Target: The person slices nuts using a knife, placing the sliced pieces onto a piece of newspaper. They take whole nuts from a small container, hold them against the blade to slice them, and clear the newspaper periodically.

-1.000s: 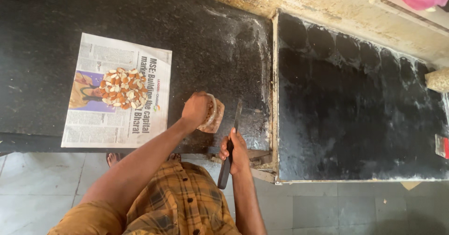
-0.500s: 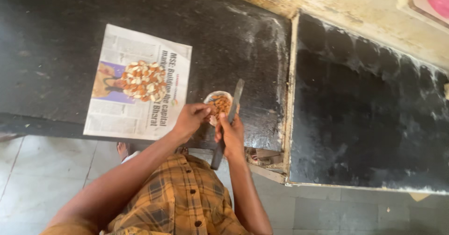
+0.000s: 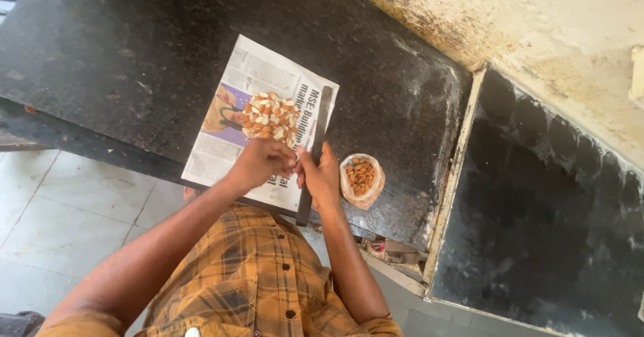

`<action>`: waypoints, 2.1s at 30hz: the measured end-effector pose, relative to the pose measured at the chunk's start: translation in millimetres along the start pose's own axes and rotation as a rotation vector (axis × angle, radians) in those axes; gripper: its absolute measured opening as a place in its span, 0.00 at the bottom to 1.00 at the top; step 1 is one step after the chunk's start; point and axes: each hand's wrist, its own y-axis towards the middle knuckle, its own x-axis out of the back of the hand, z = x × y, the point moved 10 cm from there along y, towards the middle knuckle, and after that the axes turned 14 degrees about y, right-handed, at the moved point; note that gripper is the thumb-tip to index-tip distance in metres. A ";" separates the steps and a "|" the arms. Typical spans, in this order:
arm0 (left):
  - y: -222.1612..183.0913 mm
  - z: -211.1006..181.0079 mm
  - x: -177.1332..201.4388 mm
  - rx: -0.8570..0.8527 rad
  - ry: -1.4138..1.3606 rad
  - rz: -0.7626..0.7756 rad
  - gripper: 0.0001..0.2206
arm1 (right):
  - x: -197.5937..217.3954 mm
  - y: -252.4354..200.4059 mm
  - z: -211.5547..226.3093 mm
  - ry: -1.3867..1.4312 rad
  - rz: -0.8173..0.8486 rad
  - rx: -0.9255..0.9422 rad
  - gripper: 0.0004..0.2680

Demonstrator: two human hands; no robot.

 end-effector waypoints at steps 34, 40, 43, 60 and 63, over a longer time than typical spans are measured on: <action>7.1 -52.5 20.4 -0.050 -0.839 0.007 0.07 | -94.7 -35.7 98.2 -0.567 -0.015 0.617 0.07; 8.7 -46.2 24.9 -0.012 -0.795 -0.009 0.04 | -93.5 -35.5 93.1 -0.562 -0.002 0.587 0.07; 9.6 -51.7 29.6 -0.065 -0.780 -0.009 0.03 | -93.9 -33.3 89.0 -0.538 0.011 0.568 0.08; -1.2 -92.0 34.3 -0.168 -0.507 0.050 0.06 | -91.0 -30.3 78.2 -0.324 0.057 0.442 0.09; 1.5 -86.5 37.2 -0.125 -0.472 0.006 0.05 | -90.7 -28.2 76.0 -0.330 0.051 0.431 0.10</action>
